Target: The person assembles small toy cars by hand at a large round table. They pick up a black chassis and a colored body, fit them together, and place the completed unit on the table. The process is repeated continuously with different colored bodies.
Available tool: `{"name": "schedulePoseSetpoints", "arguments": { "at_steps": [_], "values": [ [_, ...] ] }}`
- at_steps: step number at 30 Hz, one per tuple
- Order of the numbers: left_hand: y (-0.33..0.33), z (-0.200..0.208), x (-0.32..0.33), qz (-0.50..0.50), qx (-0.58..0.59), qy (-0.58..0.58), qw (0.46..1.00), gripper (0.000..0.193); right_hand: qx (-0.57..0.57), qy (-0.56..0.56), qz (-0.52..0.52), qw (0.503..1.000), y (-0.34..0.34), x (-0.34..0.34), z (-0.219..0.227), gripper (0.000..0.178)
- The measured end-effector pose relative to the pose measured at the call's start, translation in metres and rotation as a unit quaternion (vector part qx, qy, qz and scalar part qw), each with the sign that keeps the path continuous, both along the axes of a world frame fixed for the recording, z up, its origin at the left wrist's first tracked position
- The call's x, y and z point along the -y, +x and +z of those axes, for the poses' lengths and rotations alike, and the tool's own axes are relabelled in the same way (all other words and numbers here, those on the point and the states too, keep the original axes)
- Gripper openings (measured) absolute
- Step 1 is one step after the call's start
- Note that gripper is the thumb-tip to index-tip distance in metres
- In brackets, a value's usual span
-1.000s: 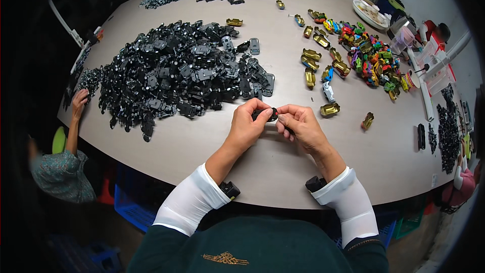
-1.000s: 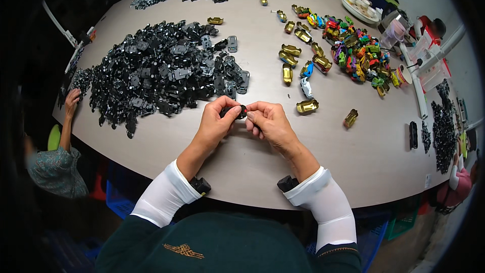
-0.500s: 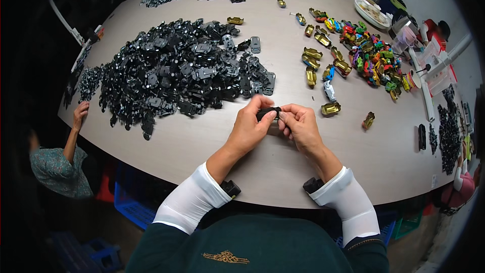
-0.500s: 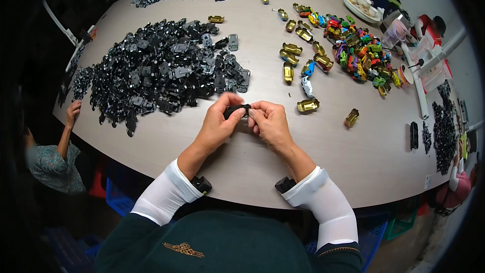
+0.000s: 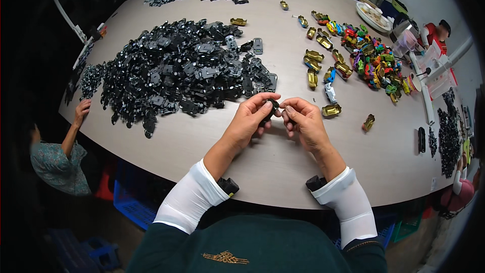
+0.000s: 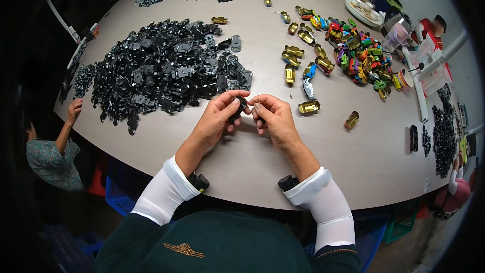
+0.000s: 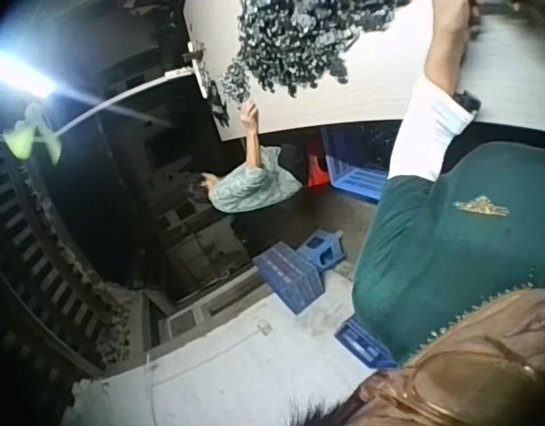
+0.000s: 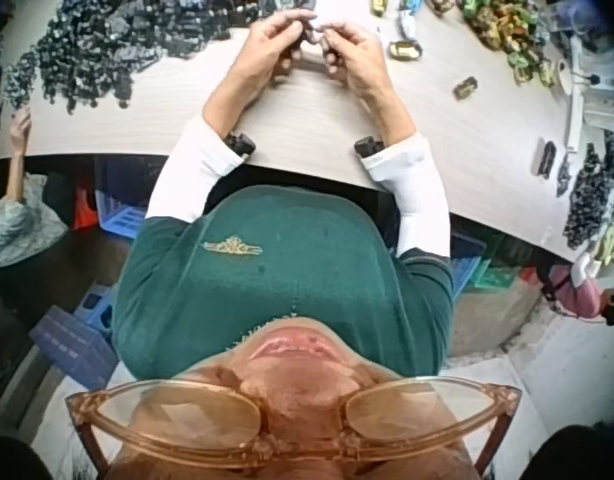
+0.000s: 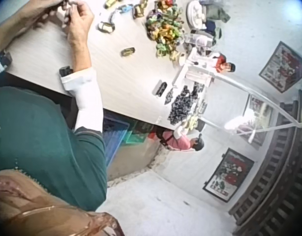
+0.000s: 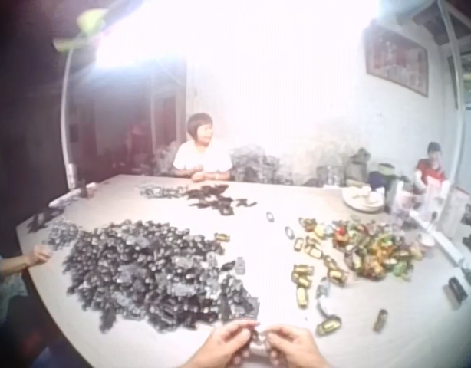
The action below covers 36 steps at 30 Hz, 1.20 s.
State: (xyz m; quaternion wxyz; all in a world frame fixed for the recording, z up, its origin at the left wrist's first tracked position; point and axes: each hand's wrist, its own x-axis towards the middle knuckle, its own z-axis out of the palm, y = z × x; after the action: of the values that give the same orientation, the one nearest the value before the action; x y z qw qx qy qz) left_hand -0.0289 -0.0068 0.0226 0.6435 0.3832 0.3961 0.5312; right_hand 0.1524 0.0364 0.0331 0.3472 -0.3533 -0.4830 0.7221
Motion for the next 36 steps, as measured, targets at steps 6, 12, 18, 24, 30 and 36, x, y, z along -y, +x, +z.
{"name": "schedulePoseSetpoints", "arguments": {
  "at_steps": [6, 12, 18, 24, 30, 36],
  "values": [
    [0.005, 0.0, 0.002, -0.001, -0.058, -0.016, 0.998, 0.014, -0.007, -0.05, 0.028, 0.998, 0.003, -0.001, 0.007, 0.016],
    [0.006, -0.005, 0.002, 0.008, -0.09, 0.036, 0.995, 0.017, -0.026, -0.073, 0.039, 0.996, 0.002, 0.001, 0.007, 0.011],
    [0.006, 0.003, 0.004, -0.004, -0.062, 0.003, 0.998, 0.019, -0.043, -0.082, 0.054, 0.994, 0.004, 0.0, 0.003, 0.01],
    [0.002, -0.004, 0.002, -0.021, -0.078, 0.054, 0.995, 0.016, -0.036, -0.055, 0.097, 0.993, 0.006, -0.002, 0.003, 0.012],
    [0.007, -0.014, 0.001, 0.003, -0.258, 0.15, 0.954, 0.011, 0.101, 0.12, 0.086, 0.984, 0.007, -0.007, -0.018, 0.008],
    [0.006, -0.014, 0.0, 0.047, -0.22, 0.128, 0.966, 0.014, 0.025, -0.025, 0.066, 0.997, 0.008, -0.004, 0.002, 0.011]
  ]
}}
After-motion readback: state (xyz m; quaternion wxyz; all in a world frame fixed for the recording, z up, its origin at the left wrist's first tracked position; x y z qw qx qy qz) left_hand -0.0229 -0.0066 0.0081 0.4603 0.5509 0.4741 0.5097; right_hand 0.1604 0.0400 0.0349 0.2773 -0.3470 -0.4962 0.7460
